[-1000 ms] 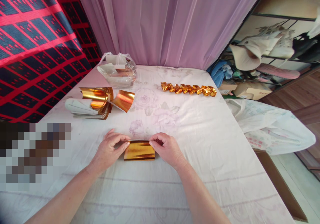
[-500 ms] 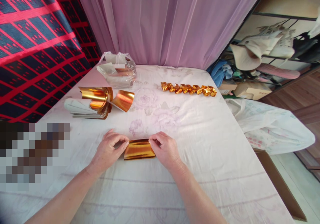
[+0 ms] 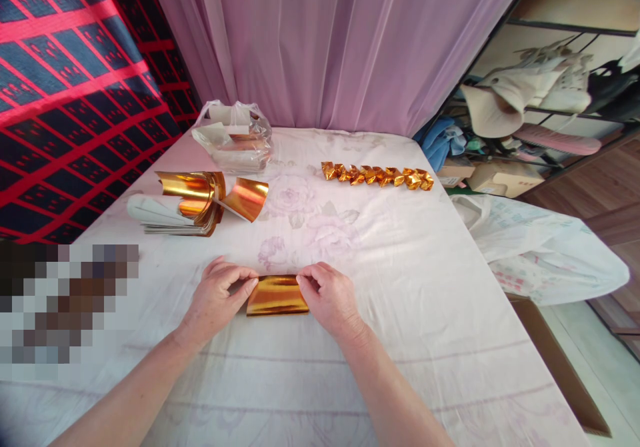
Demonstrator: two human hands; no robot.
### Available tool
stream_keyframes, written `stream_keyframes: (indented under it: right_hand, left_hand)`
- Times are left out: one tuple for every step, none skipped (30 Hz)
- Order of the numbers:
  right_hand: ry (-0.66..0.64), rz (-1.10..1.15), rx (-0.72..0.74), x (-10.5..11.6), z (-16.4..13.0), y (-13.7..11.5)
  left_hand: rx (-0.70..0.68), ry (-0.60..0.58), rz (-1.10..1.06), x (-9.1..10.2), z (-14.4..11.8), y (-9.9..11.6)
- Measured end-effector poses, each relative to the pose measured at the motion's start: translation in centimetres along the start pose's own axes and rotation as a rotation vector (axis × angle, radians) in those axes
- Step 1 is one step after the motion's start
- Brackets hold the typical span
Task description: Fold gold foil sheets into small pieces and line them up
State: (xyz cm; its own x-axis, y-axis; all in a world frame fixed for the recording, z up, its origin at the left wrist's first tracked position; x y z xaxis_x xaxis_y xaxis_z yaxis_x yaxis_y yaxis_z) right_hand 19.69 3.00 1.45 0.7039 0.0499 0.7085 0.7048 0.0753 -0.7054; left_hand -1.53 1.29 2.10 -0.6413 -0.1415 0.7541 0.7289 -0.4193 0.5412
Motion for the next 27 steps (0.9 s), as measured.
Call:
stream_keyframes:
  right_hand:
    - [-0.003,0.003,-0.003,0.01,0.02,0.03]
    - [-0.006,0.005,-0.006,0.02,0.04,0.07]
    - [-0.009,0.007,-0.01,0.02,0.06,0.1]
    - [-0.01,0.01,-0.013,0.03,0.08,0.13]
    - [-0.012,0.011,-0.016,0.03,0.09,0.15]
    - [-0.013,0.012,-0.02,0.01,0.09,0.17]
    - [-0.012,0.012,-0.024,0.0,0.08,0.18]
    - [-0.009,0.009,-0.027,-0.02,0.07,0.19]
    - [-0.003,0.005,-0.03,-0.04,0.05,0.19]
    - [0.004,-0.002,-0.031,-0.07,0.03,0.18]
    - [0.013,-0.011,-0.032,-0.1,0.01,0.17]
    - [0.022,-0.022,-0.031,-0.14,-0.01,0.15]
    - [0.031,-0.034,-0.03,-0.19,-0.04,0.12]
    - [0.039,-0.047,-0.03,-0.24,-0.05,0.09]
    - [0.045,-0.062,-0.031,-0.3,-0.07,0.07]
    - [0.051,-0.077,-0.032,-0.37,-0.08,0.04]
    - [0.054,-0.094,-0.034,-0.43,-0.08,0.02]
    - [0.054,-0.109,-0.037,-0.5,-0.09,0.0]
    - [0.053,-0.123,-0.039,-0.57,-0.09,-0.02]
    - [0.051,-0.134,-0.039,-0.64,-0.09,-0.04]
    - [0.047,-0.144,-0.038,-0.7,-0.09,-0.07]
    - [0.045,-0.152,-0.036,-0.74,-0.09,-0.08]
    - [0.043,-0.159,-0.034,-0.79,-0.1,-0.1]
    - [0.041,-0.165,-0.03,-0.83,-0.1,-0.11]
    - [0.038,-0.169,-0.024,-0.88,-0.11,-0.12]
    - [0.036,-0.172,-0.019,-0.93,-0.12,-0.13]
    - [0.037,-0.174,-0.016,-0.96,-0.14,-0.13]
  left_hand:
    - [0.001,-0.001,-0.003,0.0,0.02,0.0]
    - [0.002,-0.001,-0.005,-0.01,0.04,0.0]
    - [0.004,0.0,-0.006,0.0,0.05,0.0]
    - [0.006,0.002,-0.006,0.01,0.05,-0.01]
    - [0.007,0.003,-0.005,0.02,0.04,0.0]
    - [0.008,0.002,-0.004,0.02,0.04,0.0]
    - [0.008,-0.001,-0.004,0.0,0.03,0.02]
    - [0.009,-0.006,-0.005,-0.03,0.03,0.03]
    - [0.011,-0.011,-0.007,-0.06,0.03,0.05]
    - [0.013,-0.015,-0.009,-0.08,0.03,0.07]
    - [0.016,-0.018,-0.008,-0.1,0.05,0.09]
    - [0.018,-0.02,-0.006,-0.12,0.07,0.12]
    - [0.019,-0.02,-0.002,-0.13,0.1,0.15]
    - [0.019,-0.017,0.003,-0.12,0.12,0.19]
    - [0.017,-0.012,0.008,-0.11,0.15,0.23]
    - [0.013,-0.006,0.011,-0.09,0.18,0.28]
    - [0.007,-0.002,0.013,-0.08,0.2,0.33]
    - [-0.002,0.0,0.016,-0.08,0.21,0.37]
    - [-0.012,-0.003,0.02,-0.1,0.22,0.42]
    - [-0.023,-0.009,0.027,-0.14,0.21,0.45]
    - [-0.033,-0.017,0.037,-0.19,0.2,0.47]
    - [-0.043,-0.026,0.048,-0.23,0.19,0.48]
    - [-0.053,-0.035,0.059,-0.28,0.18,0.49]
    - [-0.066,-0.043,0.067,-0.31,0.18,0.52]
    - [-0.08,-0.05,0.073,-0.34,0.18,0.56]
    - [-0.097,-0.054,0.077,-0.35,0.2,0.63]
    - [-0.114,-0.057,0.079,-0.34,0.22,0.71]
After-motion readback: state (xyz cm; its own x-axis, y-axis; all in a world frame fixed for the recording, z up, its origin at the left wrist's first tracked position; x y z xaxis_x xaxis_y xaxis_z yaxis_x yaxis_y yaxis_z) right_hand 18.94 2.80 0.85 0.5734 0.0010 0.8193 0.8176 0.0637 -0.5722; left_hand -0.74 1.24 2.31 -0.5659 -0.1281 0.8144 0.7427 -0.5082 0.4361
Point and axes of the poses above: each hand's wrist, its own z-axis towards the middle knuckle, its own x-axis out of the back of the hand, y = z × x, the point moved 6 cm from there along z, towards the middle knuckle, and after that the axes turned 10 degrees about -x, right-handed, at the moved point
